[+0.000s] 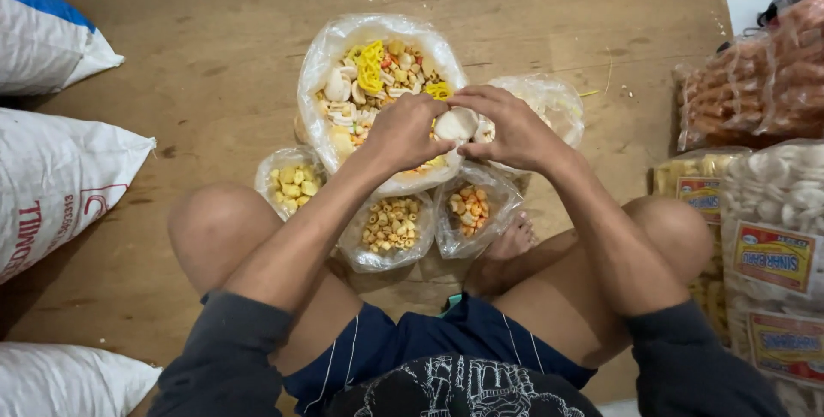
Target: The person sits on the floor and sorts a mixed pile of snacks by hand into separate plastic bags. They pick out specific shapes and colors, such as white slices and yellow rings, and place them into designated bags.
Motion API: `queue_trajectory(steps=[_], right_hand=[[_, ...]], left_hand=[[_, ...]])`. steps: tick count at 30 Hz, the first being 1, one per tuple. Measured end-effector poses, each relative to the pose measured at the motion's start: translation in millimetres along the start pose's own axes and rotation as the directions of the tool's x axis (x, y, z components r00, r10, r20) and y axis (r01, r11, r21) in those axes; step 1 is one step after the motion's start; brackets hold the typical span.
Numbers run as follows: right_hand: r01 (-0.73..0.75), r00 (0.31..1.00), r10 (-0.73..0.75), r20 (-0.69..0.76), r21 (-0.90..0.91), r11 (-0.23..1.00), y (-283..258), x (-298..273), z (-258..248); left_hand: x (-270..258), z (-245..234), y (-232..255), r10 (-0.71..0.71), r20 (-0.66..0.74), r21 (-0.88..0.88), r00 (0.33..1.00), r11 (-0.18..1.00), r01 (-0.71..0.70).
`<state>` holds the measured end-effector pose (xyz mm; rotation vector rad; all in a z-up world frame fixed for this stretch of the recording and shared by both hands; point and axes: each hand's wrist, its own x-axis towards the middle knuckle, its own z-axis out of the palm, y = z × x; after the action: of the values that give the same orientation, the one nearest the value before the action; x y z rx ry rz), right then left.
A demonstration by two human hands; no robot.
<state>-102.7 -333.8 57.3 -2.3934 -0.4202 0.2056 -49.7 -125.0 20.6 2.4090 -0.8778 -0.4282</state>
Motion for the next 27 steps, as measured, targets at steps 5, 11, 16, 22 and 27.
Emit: queue_trajectory(steps=[5,11,16,22,27], right_hand=[[-0.036,0.998,0.027,-0.054,-0.157,0.987,21,-5,1],[-0.146,0.989,0.137,-0.057,-0.216,0.966,42,-23,-38],[-0.352,0.933,0.355,-0.047,-0.305,0.885,70,-33,-48],[-0.577,0.669,0.737,0.096,-0.556,0.597,90,-33,-30],[-0.508,0.700,0.682,0.212,-0.525,0.683,65,-15,-24]], left_hand=[[10,1,8,-0.004,0.003,-0.054,1.000,0.999,0.005],[13,-26,-4,-0.064,-0.021,-0.094,0.998,0.994,0.062],[27,-10,-52,-0.139,-0.019,-0.032,0.990,0.990,0.138],[28,8,-103,-0.104,-0.005,0.326,0.995,0.940,0.100],[26,38,-161,-0.180,0.016,0.469,0.983,0.870,0.152]])
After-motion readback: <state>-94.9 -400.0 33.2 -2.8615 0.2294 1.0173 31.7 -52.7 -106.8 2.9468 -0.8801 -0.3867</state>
